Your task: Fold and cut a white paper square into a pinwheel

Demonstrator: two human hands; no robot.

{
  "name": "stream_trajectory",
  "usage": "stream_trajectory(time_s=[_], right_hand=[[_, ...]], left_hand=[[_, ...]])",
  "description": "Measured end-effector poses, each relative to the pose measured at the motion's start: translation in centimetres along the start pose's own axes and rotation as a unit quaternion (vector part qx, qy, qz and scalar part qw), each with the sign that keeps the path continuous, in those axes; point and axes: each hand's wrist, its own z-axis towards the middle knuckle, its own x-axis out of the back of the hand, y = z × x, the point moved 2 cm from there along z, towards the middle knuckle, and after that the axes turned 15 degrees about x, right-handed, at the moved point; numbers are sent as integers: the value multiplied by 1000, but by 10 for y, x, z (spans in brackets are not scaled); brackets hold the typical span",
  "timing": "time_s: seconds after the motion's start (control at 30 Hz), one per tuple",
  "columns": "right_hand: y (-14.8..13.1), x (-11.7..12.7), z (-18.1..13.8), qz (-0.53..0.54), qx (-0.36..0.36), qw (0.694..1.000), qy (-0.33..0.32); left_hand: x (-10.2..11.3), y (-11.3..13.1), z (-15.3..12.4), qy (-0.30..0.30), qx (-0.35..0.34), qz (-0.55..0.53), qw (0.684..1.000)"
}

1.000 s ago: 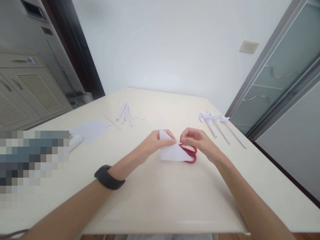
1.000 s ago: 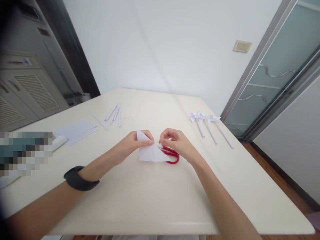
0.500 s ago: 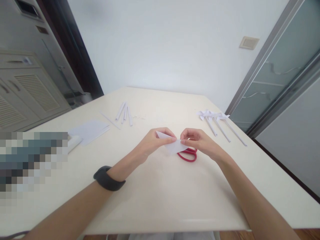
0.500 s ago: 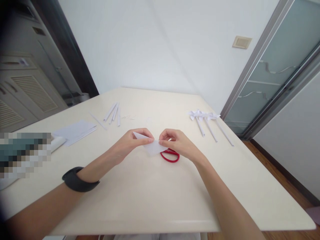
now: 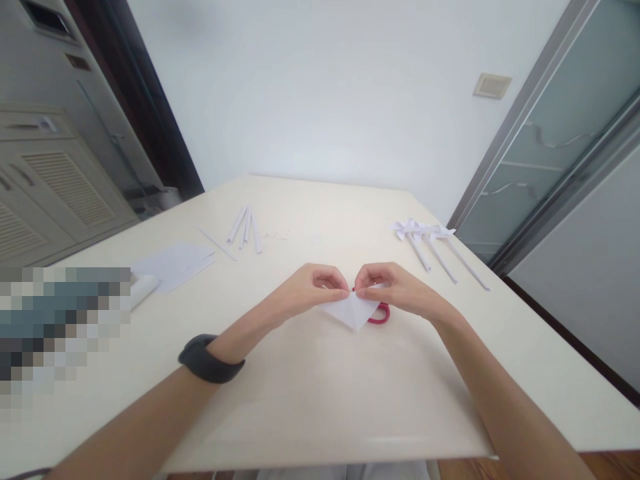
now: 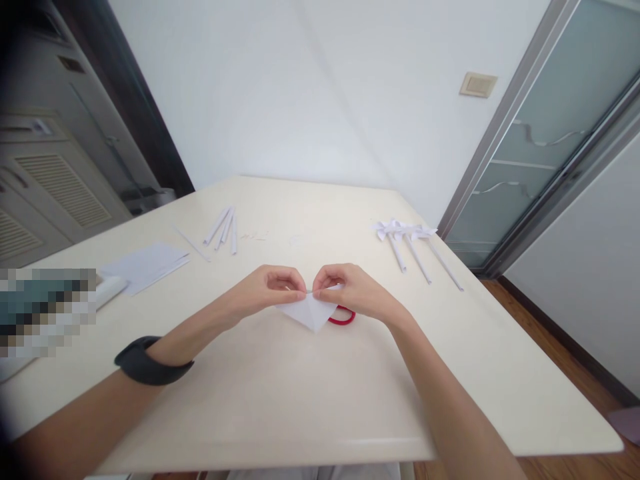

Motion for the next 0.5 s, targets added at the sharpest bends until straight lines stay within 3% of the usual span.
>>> stream_trajectory(time_s=[0.23, 0.5], right_hand=[[-2, -2, 1, -59, 21, 998, 18], [-4, -3, 1, -40, 18, 999, 5]], left_hand=[[-5, 2, 0, 10, 9, 18, 1000], [-8, 4, -2, 18, -11, 20, 1000]])
